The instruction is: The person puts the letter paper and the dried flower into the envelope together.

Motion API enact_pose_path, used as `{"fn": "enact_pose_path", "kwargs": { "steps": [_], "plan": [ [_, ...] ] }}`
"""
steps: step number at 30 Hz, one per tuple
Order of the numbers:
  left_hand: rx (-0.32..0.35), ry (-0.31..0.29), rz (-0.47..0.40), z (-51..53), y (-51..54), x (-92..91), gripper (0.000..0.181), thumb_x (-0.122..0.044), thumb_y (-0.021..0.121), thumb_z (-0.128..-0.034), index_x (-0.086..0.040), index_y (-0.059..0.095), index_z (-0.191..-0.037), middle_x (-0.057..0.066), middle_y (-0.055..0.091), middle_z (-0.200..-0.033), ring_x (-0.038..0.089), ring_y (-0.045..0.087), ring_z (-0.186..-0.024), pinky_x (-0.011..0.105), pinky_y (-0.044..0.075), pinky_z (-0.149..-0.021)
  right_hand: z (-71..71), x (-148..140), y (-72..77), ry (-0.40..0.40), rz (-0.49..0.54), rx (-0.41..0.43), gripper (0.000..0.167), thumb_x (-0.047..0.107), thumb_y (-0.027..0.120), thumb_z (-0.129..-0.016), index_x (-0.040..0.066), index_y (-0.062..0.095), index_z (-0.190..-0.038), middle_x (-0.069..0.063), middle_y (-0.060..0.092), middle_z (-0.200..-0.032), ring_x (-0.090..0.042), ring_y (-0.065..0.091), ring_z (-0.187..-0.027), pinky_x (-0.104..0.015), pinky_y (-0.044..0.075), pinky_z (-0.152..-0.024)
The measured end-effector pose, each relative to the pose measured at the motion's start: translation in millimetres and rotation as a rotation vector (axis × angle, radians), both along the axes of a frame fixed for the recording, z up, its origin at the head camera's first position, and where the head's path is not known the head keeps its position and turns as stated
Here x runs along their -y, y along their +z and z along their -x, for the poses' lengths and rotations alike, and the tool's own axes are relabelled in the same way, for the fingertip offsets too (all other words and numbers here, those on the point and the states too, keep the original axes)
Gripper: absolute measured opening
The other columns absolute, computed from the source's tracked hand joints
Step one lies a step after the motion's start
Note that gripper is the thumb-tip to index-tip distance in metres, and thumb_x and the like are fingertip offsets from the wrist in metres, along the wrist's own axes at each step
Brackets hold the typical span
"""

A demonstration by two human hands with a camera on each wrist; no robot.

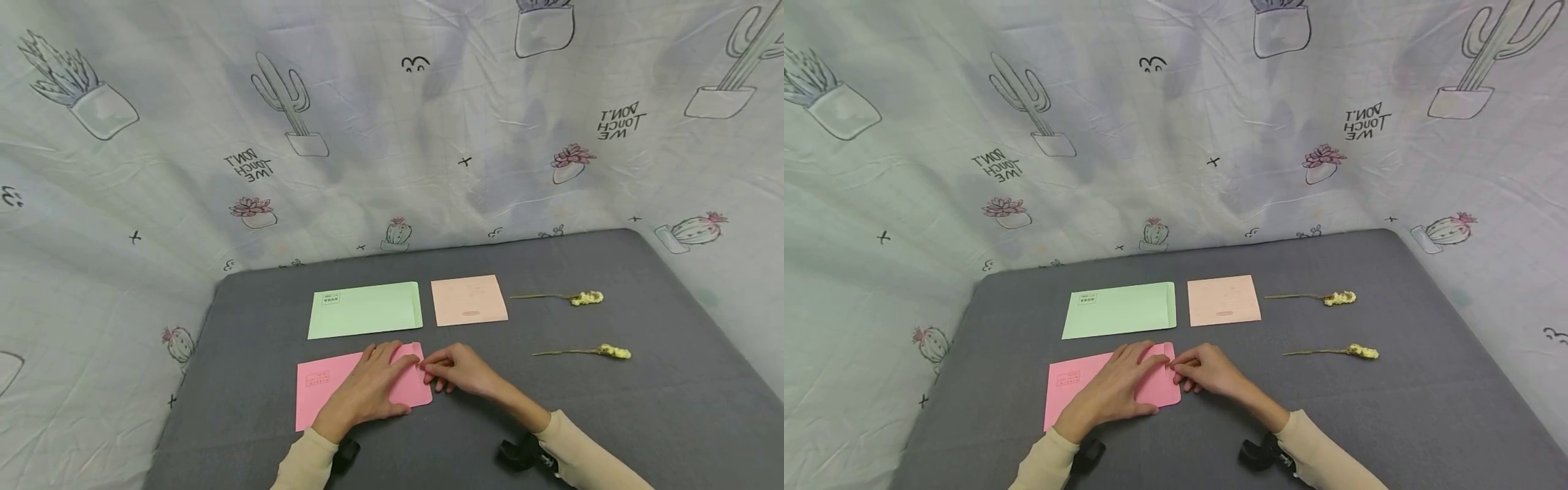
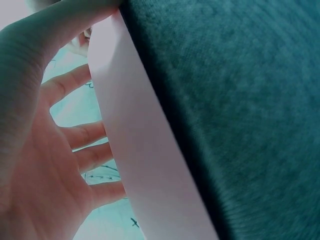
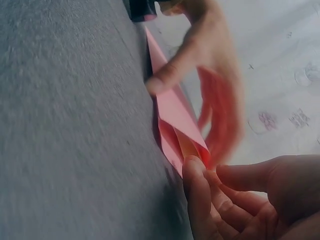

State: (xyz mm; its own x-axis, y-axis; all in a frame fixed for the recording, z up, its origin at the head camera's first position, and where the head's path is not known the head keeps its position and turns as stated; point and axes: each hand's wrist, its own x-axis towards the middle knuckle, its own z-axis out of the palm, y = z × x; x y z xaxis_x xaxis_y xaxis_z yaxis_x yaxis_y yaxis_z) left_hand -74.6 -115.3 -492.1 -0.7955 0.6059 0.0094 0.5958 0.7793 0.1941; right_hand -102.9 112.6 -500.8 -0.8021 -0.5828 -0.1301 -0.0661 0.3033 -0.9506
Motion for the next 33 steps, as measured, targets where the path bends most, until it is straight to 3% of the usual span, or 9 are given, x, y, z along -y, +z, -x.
{"fn": "enact_pose_path", "kwargs": {
  "steps": [12, 24, 33],
  "plan": [
    [-0.003, 0.009, -0.014, -0.7, 0.1, -0.3, 0.079, -0.051, 0.083, -0.0697, -0.026, 0.051, -0.138, 0.009, 0.046, -0.14, 0.023, 0.041, -0.131, 0.051, 0.029, -0.113, 9.6, -45.9, 8.3, -0.087, -0.032, -0.067, 0.025, 0.007, 0.061, -0.095, -0.01, 0.066, -0.114, -0.013, 0.071, -0.089, -0.019, 0.065, -0.068, -0.028, 0.056, -0.057],
    [0.003, 0.011, -0.012, 1.2, 1.2, -1.8, 0.079, -0.05, 0.084, -0.0698, -0.027, 0.05, -0.137, 0.008, 0.046, -0.14, 0.022, 0.041, -0.131, 0.051, 0.029, -0.113, 13.8, -93.2, 18.3, -0.165, -0.121, -0.197, 0.031, 0.011, 0.067, -0.093, -0.007, 0.066, -0.117, -0.015, 0.072, -0.099, -0.02, 0.068, -0.077, -0.031, 0.056, -0.06],
    [-0.005, 0.005, -0.011, 1.5, 1.1, -1.7, 0.078, -0.05, 0.083, -0.0702, -0.027, 0.05, -0.137, 0.008, 0.046, -0.14, 0.023, 0.042, -0.131, 0.051, 0.03, -0.112, 8.9, -121.5, 20.4, -0.265, -0.211, -0.338, 0.028, 0.003, 0.068, -0.089, -0.005, 0.068, -0.116, -0.011, 0.073, -0.099, -0.014, 0.068, -0.087, -0.026, 0.055, -0.07]
  ]
}}
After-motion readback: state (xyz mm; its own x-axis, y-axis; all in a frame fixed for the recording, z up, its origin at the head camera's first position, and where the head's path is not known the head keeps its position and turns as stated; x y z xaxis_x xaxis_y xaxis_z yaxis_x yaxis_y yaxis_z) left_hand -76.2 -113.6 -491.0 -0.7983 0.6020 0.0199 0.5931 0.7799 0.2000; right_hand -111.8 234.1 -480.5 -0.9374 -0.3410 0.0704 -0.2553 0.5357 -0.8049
